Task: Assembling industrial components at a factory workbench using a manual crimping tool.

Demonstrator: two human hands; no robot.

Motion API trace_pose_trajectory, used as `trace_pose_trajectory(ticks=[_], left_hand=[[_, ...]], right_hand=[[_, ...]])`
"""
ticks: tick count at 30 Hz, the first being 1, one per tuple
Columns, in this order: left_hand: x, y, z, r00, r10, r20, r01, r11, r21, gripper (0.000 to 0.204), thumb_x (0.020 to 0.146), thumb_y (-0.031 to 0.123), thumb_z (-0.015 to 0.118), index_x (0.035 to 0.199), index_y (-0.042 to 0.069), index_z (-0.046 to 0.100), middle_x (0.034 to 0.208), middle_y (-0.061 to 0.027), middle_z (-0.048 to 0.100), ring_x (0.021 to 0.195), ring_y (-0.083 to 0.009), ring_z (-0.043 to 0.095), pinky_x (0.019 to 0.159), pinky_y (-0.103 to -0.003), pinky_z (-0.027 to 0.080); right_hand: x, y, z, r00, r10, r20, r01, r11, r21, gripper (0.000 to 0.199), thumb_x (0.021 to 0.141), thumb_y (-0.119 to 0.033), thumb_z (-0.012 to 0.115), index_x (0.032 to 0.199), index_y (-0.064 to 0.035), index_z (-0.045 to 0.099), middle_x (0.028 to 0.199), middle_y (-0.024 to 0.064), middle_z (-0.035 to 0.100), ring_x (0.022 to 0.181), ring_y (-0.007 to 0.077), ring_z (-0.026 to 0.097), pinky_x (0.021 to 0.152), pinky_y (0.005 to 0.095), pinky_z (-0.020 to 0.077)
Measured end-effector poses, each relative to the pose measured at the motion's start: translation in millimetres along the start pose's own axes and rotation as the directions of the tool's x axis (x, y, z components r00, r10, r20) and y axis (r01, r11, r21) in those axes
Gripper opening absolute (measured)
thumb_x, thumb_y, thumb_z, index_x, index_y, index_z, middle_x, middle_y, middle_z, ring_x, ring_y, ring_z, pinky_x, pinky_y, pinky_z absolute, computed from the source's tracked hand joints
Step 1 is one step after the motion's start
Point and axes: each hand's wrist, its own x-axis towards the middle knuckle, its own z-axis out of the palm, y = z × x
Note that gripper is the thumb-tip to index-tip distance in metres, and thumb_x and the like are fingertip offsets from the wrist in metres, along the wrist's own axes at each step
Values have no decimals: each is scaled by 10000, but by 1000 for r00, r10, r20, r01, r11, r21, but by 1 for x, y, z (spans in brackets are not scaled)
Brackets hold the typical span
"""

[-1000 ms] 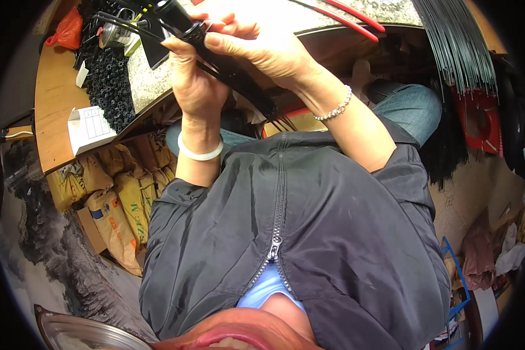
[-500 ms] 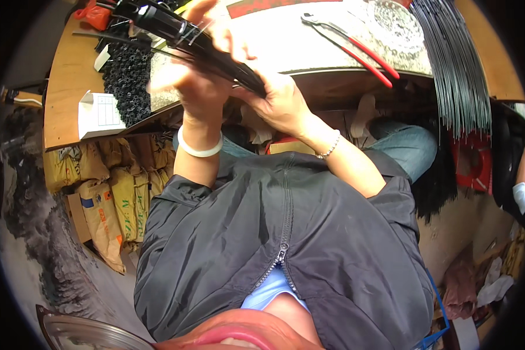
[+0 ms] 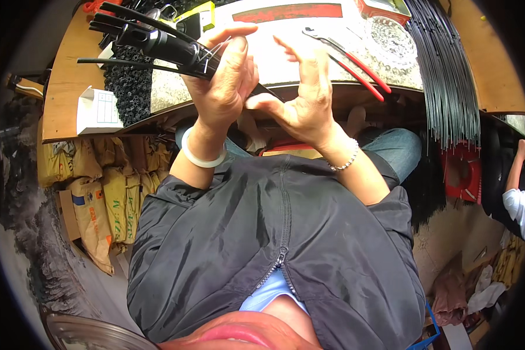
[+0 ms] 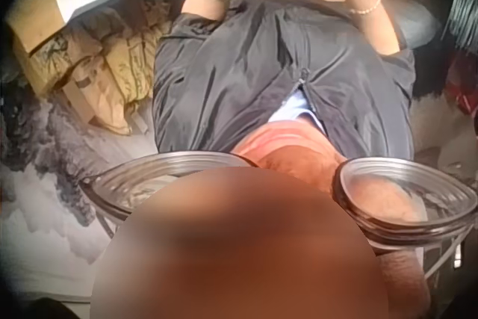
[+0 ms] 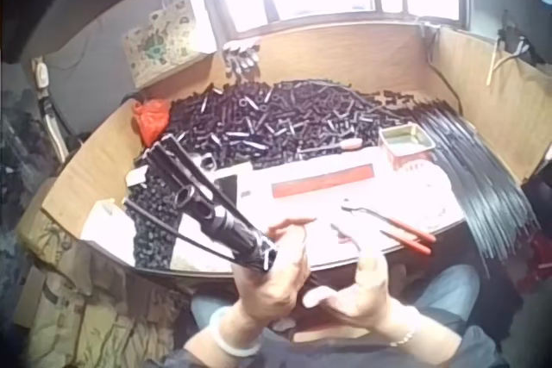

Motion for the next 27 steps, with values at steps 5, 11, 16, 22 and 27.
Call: trace_pose_trajectory(ticks=[5,11,16,22,27], left_hand=[[-4,-13,0,990,129,-57,-116,975,191,131,841,18,559,957,-42,571,573,45,453,473,-12,377,420,-185,300],[-1,-7,11,946,312,-91,-290,937,197,87,824,-10,554,885,-32,612,652,22,507,575,-24,443,515,-192,383],[-7,-4,7,979,162,-127,-139,975,175,106,834,-27,529,892,-32,617,711,5,565,564,-18,438,492,-191,365],[-11,-5,2,965,221,-140,-188,958,217,104,825,-28,532,886,-30,616,712,2,580,546,-19,411,482,-195,344],[-14,-1,-1,989,142,-45,-131,974,185,144,786,-44,536,913,-51,605,714,-12,574,558,-33,456,505,-184,368]], right_hand=[[45,-51,-16,977,-209,40,213,953,-214,639,689,-471,693,1125,-27,547,1039,79,577,1036,230,468,879,350,323],[35,-53,-17,986,-161,-44,149,967,-207,232,706,-204,730,876,-76,638,905,63,606,902,203,484,823,318,331],[26,-53,-10,978,-195,-78,174,960,-221,138,683,-59,715,776,-77,615,759,46,563,739,206,464,711,310,353],[32,-62,-13,971,-237,-41,229,963,-142,111,716,-21,687,753,-44,585,636,21,525,562,142,434,565,259,364],[41,-58,-27,784,418,459,-616,432,659,108,849,-114,590,782,-30,576,691,-24,541,590,27,456,550,170,369]])
